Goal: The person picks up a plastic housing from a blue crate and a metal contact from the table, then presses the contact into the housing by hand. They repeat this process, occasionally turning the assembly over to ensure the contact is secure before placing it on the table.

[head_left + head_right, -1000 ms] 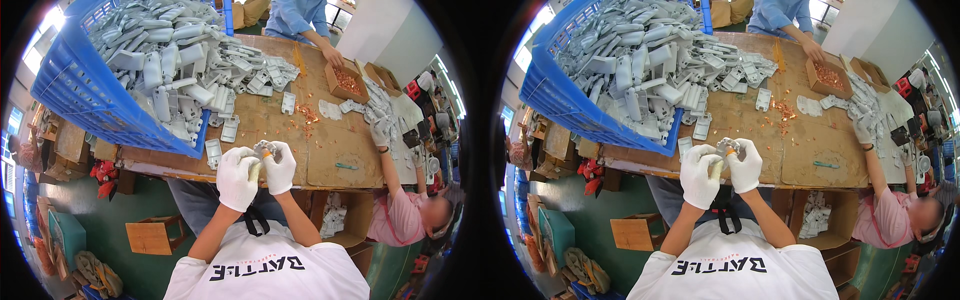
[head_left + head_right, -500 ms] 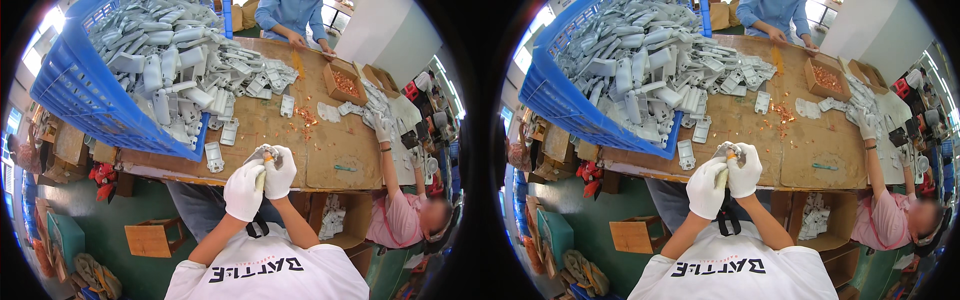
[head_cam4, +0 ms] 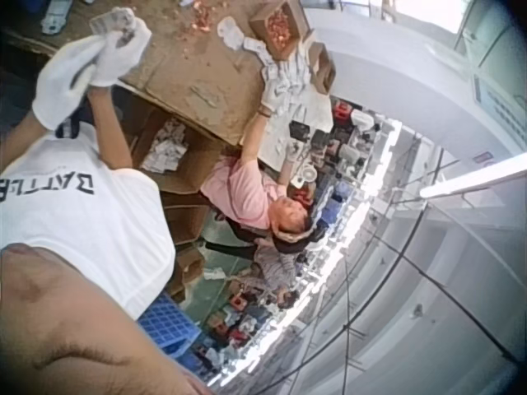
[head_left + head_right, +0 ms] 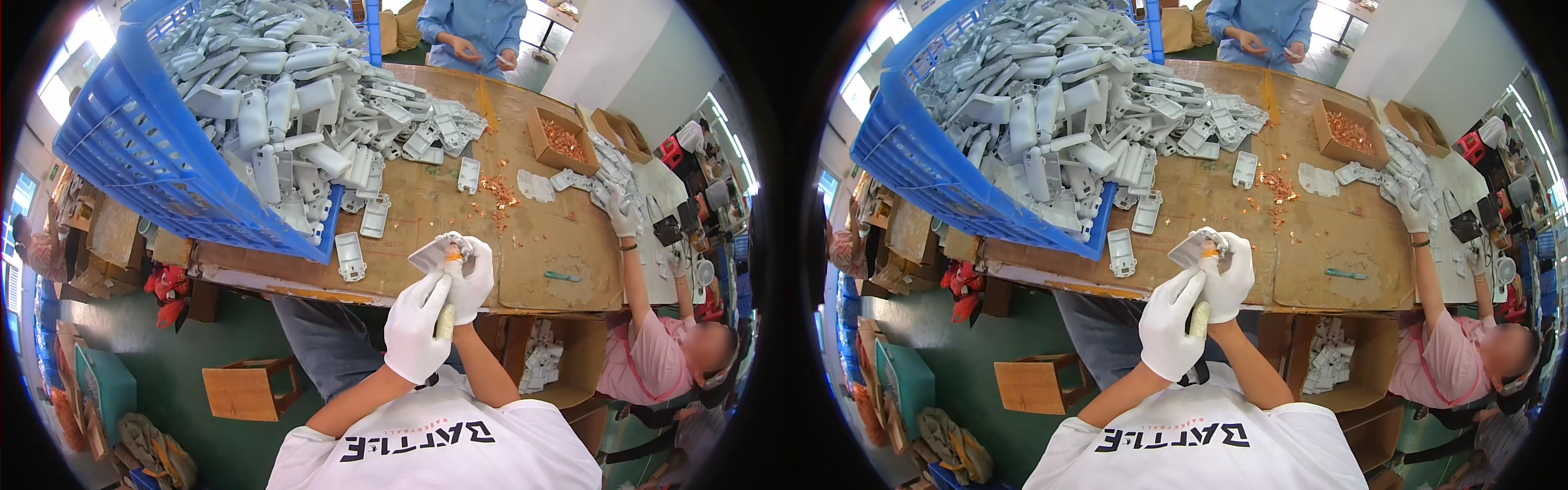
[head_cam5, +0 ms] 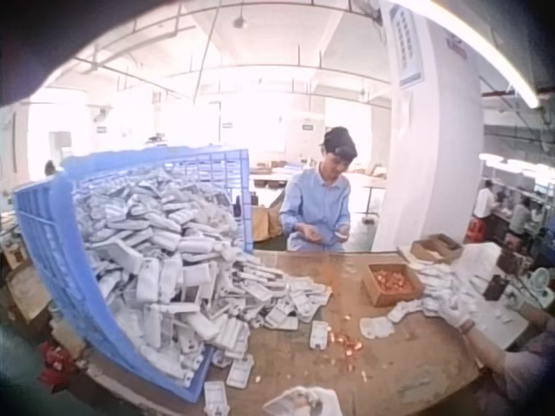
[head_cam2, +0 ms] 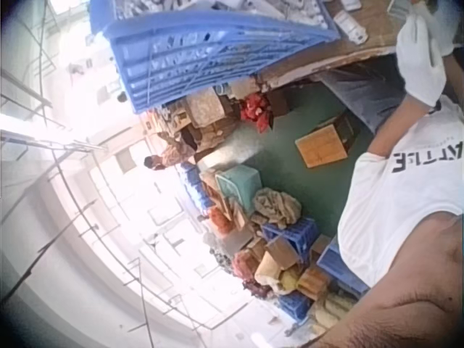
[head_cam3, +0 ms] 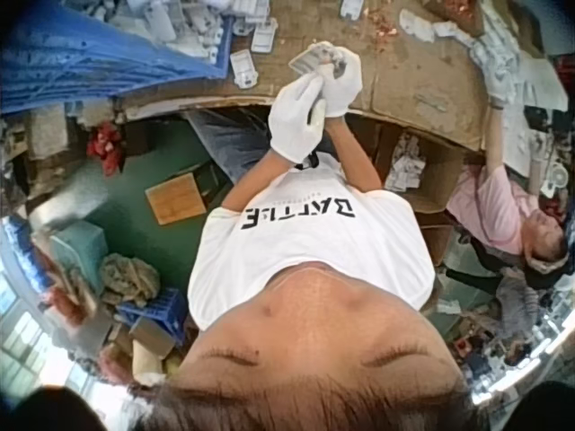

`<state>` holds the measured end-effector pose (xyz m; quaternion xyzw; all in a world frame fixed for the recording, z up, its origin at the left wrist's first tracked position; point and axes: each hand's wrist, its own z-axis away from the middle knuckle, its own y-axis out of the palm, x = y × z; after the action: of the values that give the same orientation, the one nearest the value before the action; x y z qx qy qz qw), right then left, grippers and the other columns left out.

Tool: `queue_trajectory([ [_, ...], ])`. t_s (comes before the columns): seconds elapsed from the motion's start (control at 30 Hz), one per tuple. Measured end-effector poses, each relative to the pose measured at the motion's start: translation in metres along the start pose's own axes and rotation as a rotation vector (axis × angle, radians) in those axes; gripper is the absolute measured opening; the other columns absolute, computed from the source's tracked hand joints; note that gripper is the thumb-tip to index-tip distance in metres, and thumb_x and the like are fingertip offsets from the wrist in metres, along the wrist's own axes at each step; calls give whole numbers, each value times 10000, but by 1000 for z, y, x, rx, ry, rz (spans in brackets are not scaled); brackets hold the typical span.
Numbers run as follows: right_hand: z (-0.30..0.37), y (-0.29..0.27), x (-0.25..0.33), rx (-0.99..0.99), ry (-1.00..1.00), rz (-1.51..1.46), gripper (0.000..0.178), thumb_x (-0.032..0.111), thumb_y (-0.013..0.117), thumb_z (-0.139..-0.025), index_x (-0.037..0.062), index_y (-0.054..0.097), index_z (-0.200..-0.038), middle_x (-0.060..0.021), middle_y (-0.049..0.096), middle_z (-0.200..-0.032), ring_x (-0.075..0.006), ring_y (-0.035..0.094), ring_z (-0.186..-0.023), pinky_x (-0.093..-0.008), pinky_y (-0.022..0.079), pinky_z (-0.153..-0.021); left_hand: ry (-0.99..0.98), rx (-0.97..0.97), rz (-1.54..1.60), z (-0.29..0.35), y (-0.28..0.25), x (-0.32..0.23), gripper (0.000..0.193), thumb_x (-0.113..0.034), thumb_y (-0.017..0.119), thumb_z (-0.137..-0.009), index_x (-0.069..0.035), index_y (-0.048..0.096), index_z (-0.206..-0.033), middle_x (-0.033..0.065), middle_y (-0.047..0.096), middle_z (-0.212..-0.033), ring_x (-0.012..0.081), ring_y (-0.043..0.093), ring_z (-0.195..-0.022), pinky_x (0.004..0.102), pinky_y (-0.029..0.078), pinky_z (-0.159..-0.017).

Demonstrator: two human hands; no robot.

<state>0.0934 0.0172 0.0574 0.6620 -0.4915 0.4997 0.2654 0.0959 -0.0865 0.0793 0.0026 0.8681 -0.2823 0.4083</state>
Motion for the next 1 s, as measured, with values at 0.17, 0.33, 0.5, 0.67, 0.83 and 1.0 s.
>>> queue_trajectory([
  [0.17, 2, -3, -2, 21, 17, -19, 144, 74, 649, -871, 32, 598, -999, -22, 596, -891, -106, 550, -796, -255, 464, -742, 39, 50, 61, 6, -5, 1, 434, -45, 692, -750, -19, 612, -1176, 143, 616, -1140, 324, 595, -1019, 388, 487, -881],
  [0.33, 7, -4, -3, 20, 70, -168, 135, 21, 633, -844, 29, 591, -972, -32, 589, -858, -102, 570, -750, -257, 480, -695, 7, -40, -27, -12, -9, -9, 488, -87, 690, -772, -28, 565, -1239, 147, 570, -1223, 336, 564, -1080, 398, 469, -911],
  [0.5, 13, -8, -6, 12, 28, -270, 161, -6, 626, -823, 25, 569, -970, -35, 561, -869, -103, 555, -760, -256, 474, -696, 7, -23, 28, -5, 2, -9, 434, -98, 687, -778, -32, 597, -1198, 144, 597, -1164, 332, 582, -1024, 396, 479, -867],
  [0.67, 7, -6, 8, -14, -180, -58, 173, 3, 627, -803, 31, 568, -963, -46, 544, -850, -143, 540, -752, -279, 465, -702, -20, -110, 77, -11, 3, -9, 361, -89, 676, -782, -40, 637, -1137, 120, 630, -1082, 311, 605, -953, 392, 492, -810],
  [0.83, -9, 4, 17, 81, -331, -17, 148, 56, 642, -828, 44, 565, -953, -60, 539, -838, -170, 542, -774, -300, 468, -698, 43, -142, 15, -24, -9, -10, 322, -58, 660, -780, -12, 650, -1099, 194, 633, -1059, 370, 616, -973, 408, 501, -847],
  [1.0, -3, 13, -19, 41, -203, -185, 164, 140, 663, -853, 45, 576, -955, -62, 589, -860, -158, 569, -783, -306, 493, -712, 58, -120, 37, -14, 1, 6, 371, -72, 679, -769, -44, 650, -1137, 177, 634, -1047, 344, 620, -969, 391, 504, -857],
])
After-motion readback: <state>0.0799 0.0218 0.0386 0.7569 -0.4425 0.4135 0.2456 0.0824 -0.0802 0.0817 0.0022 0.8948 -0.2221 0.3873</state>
